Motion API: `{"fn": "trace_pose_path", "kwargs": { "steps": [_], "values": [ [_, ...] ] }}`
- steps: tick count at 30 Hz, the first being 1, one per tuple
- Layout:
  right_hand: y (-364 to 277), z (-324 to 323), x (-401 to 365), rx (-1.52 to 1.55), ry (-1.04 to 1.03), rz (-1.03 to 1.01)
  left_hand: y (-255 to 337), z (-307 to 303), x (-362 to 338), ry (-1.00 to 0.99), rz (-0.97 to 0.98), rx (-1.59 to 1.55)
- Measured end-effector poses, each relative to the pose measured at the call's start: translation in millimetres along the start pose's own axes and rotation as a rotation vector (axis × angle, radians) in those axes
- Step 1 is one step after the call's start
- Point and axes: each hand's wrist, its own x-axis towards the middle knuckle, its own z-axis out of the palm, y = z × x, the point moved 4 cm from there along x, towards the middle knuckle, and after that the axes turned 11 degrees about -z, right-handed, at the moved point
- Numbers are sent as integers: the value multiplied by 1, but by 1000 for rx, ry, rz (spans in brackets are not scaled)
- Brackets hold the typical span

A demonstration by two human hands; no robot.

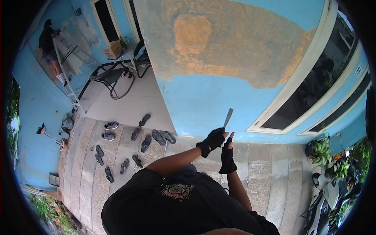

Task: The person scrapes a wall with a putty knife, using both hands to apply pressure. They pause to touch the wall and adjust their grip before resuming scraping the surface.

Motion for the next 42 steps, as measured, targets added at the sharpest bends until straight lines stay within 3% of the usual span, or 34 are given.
{"fn": "trace_pose_path", "kwargs": {
  "steps": [1, 2, 4, 9, 11, 13, 16, 19, 20, 21, 23, 25, 28, 31, 34, 39, 42],
  "values": [
    [6, 3, 1, 225, -34, 124, 4, 8, -9, -6, 60, -31],
    [8, 3, 4, 224, -44, 123, 12, 14, -16, 105, 177, 91],
    [10, 3, 12, 368, -30, 97, 6, 17, -14, 110, 138, -21],
    [9, 0, 31, 362, -73, 112, 14, 3, -15, 99, 70, -283],
    [14, 5, 45, 347, -104, 88, 25, -8, -25, 141, 154, -253],
    [13, 20, 56, 135, 37, 16, 34, -21, -24, 179, 237, -223],
    [-37, 62, 59, -192, -111, 101, 45, -46, -22, 230, 388, -307],
    [-54, 88, 74, -242, -121, 71, 61, -82, -20, 50, 255, -269],
    [-62, 98, 81, -224, -118, 52, 63, -95, -18, -92, 225, -250],
    [-72, 108, 87, -223, -120, 46, 74, -111, -23, -91, 230, -248],
    [-80, 133, 99, -261, -276, 186, 102, -131, -35, -334, 139, -365],
    [-76, 147, 113, -227, -316, 215, 113, -153, -33, -374, 225, -239],
    [-83, 184, 128, 378, -433, 356, 133, -183, -48, -385, 171, -185],
    [-79, 215, 140, 576, -462, 408, 149, -219, -47, -515, 58, -214],
    [-73, 249, 152, 768, -499, 424, 170, -255, -32, -427, 429, 83],
    [-90, 281, 190, 567, -408, 261, 211, -291, -18, -377, 423, -62],
    [-121, 288, 215, 504, -401, 199, 252, -298, 1, -308, 380, -324]
  ]
}}
